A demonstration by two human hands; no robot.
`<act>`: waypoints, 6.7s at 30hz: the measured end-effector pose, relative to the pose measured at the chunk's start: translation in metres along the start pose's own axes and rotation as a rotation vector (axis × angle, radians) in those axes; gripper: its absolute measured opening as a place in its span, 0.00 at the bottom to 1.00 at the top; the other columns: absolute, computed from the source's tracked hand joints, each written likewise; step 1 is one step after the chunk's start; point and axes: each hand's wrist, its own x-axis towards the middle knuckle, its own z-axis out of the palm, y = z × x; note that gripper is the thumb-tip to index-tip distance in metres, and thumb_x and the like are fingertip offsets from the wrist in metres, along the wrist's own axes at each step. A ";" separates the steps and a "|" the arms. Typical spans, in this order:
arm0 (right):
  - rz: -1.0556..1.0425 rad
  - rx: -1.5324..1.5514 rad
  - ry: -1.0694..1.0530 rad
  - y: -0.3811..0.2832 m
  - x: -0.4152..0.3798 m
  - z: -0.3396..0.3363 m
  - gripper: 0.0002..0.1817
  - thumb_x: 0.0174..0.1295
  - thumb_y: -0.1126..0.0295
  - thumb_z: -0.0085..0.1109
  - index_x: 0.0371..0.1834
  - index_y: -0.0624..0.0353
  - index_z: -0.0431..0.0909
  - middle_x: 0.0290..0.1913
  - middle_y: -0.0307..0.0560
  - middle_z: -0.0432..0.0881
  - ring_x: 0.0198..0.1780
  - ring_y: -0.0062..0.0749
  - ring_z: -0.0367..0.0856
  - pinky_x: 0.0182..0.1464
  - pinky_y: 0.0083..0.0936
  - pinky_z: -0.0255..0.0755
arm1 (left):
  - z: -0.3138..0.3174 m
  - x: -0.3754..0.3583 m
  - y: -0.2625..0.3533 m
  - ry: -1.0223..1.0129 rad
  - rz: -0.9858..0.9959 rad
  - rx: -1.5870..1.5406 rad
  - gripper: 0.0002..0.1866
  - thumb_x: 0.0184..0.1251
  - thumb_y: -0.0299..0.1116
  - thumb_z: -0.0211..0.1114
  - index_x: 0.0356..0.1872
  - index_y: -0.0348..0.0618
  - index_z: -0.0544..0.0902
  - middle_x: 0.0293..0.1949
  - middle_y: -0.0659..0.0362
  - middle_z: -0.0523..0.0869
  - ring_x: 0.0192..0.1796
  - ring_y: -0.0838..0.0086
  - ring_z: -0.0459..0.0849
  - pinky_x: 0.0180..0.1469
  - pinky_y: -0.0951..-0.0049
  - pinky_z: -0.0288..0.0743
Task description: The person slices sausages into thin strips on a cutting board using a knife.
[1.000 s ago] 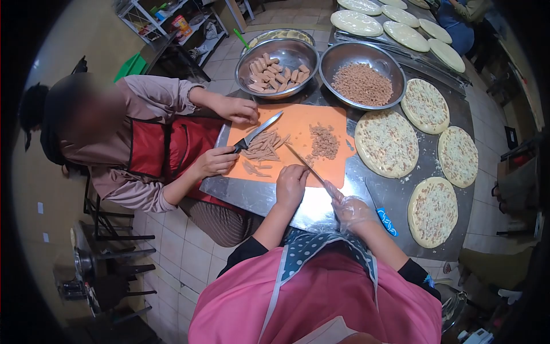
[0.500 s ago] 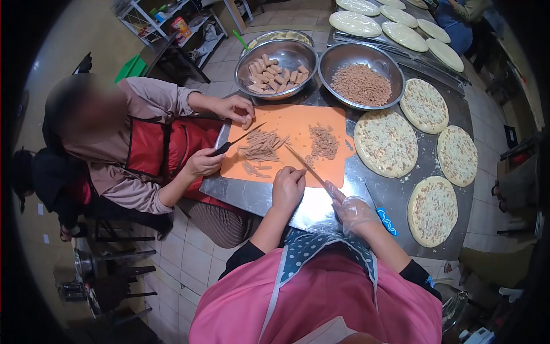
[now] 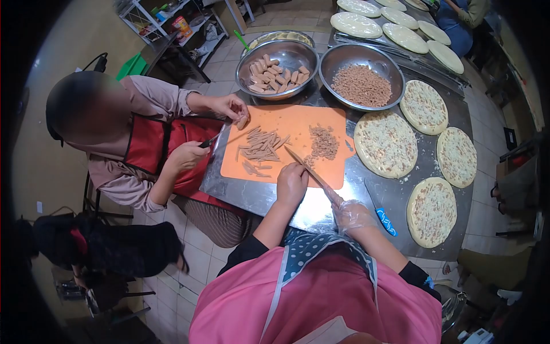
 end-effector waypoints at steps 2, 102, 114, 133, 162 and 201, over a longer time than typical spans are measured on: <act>-0.004 0.052 -0.022 0.003 0.007 0.001 0.27 0.66 0.58 0.36 0.70 0.28 0.48 0.32 0.64 0.78 0.35 0.58 0.77 0.39 0.46 0.70 | 0.001 0.000 0.001 0.026 0.012 -0.018 0.05 0.50 0.25 0.62 0.27 0.35 0.83 0.30 0.50 0.82 0.36 0.55 0.80 0.41 0.62 0.74; 0.106 0.096 -0.191 -0.011 -0.004 -0.025 0.28 0.66 0.56 0.35 0.70 0.30 0.47 0.36 0.66 0.78 0.39 0.61 0.77 0.43 0.47 0.68 | -0.007 0.009 -0.008 -0.089 -0.142 -0.010 0.09 0.50 0.31 0.64 0.27 0.35 0.83 0.25 0.49 0.82 0.28 0.59 0.81 0.33 0.64 0.74; 0.003 0.042 -0.139 0.003 0.003 -0.008 0.28 0.68 0.59 0.31 0.71 0.27 0.41 0.30 0.61 0.79 0.34 0.51 0.80 0.40 0.44 0.72 | -0.009 0.011 -0.005 -0.122 -0.176 -0.024 0.07 0.51 0.28 0.61 0.23 0.33 0.81 0.24 0.47 0.80 0.31 0.54 0.79 0.37 0.60 0.72; -0.131 0.262 -0.069 0.036 -0.007 0.017 0.27 0.69 0.57 0.32 0.72 0.32 0.44 0.27 0.63 0.76 0.31 0.56 0.77 0.37 0.46 0.67 | 0.042 0.117 0.037 -0.179 0.168 0.254 0.10 0.53 0.35 0.63 0.35 0.42 0.85 0.33 0.51 0.82 0.41 0.57 0.79 0.45 0.62 0.73; 0.174 0.439 -0.048 0.019 0.001 -0.028 0.27 0.68 0.61 0.42 0.70 0.34 0.54 0.30 0.57 0.77 0.28 0.37 0.71 0.36 0.31 0.67 | 0.003 0.043 -0.020 -0.072 -0.116 -0.143 0.07 0.54 0.31 0.66 0.30 0.38 0.85 0.26 0.53 0.83 0.29 0.65 0.81 0.33 0.70 0.74; -0.053 0.378 -0.088 0.032 0.032 -0.003 0.28 0.69 0.61 0.36 0.72 0.44 0.44 0.60 0.56 0.70 0.53 0.53 0.73 0.52 0.33 0.66 | 0.019 0.038 -0.016 -0.009 -0.148 -0.080 0.08 0.53 0.31 0.64 0.25 0.36 0.82 0.28 0.51 0.80 0.36 0.57 0.78 0.40 0.61 0.72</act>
